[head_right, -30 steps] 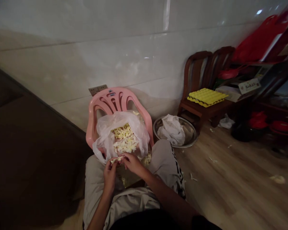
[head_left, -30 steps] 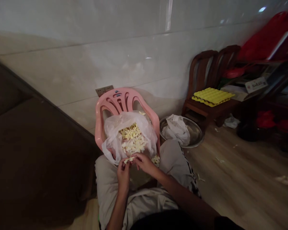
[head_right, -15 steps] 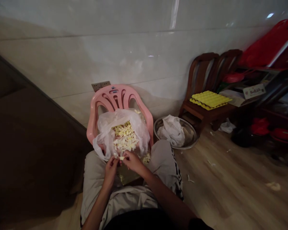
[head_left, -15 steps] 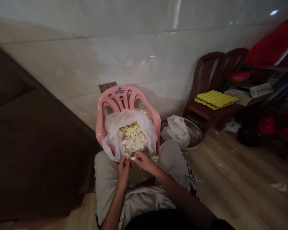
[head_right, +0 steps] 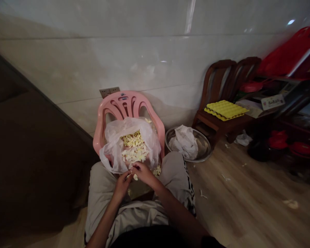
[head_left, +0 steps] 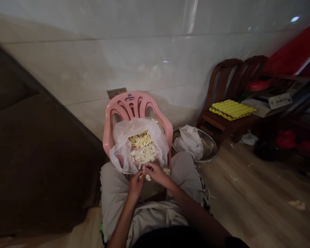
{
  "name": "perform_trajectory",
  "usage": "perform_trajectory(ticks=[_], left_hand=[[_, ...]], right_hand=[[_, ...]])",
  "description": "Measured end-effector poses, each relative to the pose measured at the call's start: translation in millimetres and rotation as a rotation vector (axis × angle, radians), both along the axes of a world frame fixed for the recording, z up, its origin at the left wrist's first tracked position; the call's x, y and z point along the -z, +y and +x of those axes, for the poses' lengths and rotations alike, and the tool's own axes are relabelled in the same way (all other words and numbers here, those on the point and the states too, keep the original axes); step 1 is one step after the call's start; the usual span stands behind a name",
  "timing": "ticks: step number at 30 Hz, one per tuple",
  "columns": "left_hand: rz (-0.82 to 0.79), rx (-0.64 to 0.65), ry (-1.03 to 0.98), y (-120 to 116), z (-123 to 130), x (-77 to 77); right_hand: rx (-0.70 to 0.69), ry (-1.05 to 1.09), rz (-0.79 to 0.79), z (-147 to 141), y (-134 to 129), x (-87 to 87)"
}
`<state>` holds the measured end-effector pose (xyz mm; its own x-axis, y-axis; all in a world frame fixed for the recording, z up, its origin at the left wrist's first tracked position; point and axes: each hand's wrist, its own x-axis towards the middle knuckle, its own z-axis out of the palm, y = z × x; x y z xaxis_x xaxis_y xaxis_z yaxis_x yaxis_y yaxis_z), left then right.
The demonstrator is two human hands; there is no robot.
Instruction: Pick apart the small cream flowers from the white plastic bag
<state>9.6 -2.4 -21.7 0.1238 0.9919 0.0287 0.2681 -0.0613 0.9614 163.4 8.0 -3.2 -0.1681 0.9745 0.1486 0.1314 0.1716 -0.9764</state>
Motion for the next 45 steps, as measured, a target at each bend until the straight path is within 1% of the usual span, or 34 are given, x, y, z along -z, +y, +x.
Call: perform_trajectory(ticks=[4,8,11,15,19,21,24,26,29,31,33,37,39,41,43,45], left_hand=[[-0.016,0.044,0.026,-2,2,-2.4],[0.048,0.033,-0.015,-3,3,-10.5],[0.075,0.001,-0.040,-2,4,-13.8],[0.018,-0.033,-0.075,-2,4,-15.3],[-0.041,-0.055,-0.141,0,2,-15.9],[-0.058,-0.064,-0.170,1,1,-15.2],[-0.087,-0.081,-0.195,2,0,-13.5],[-0.109,-0.091,-0.199,2,0,-13.3],[-0.089,-0.105,-0.170,-1,1,-15.9],[-0.032,-0.098,-0.122,-4,2,-19.1],[0.048,-0.070,-0.062,-7,4,-22.3],[0.239,0.000,0.029,-11,5,-25.7],[0.279,0.015,0.048,-11,5,-25.7],[0.248,0.010,0.039,-11,5,-24.8],[0.171,-0.004,0.007,-10,4,-23.1],[0.082,-0.024,-0.043,-7,3,-20.5]], right_hand=[[-0.026,0.078,-0.150,4,3,-2.4],[-0.040,0.181,-0.314,4,6,-2.5],[-0.024,0.241,-0.360,3,6,-1.5],[-0.035,0.292,-0.430,2,4,-6.0],[-0.067,0.361,-0.406,3,-1,-15.4],[-0.102,0.359,-0.393,5,-2,-18.1],[-0.169,0.269,-0.356,8,-2,-16.8],[-0.185,0.168,-0.290,8,-2,-13.1],[-0.142,0.034,-0.164,6,0,-6.0],[-0.098,-0.002,-0.129,4,1,-1.7],[-0.048,-0.005,-0.151,2,4,1.6],[0.031,0.034,-0.327,2,6,4.0],[0.034,0.060,-0.387,2,6,3.7],[0.024,0.085,-0.407,3,6,2.6],[0.003,0.137,-0.427,4,5,0.9],[-0.048,0.212,-0.433,6,5,-1.0]])
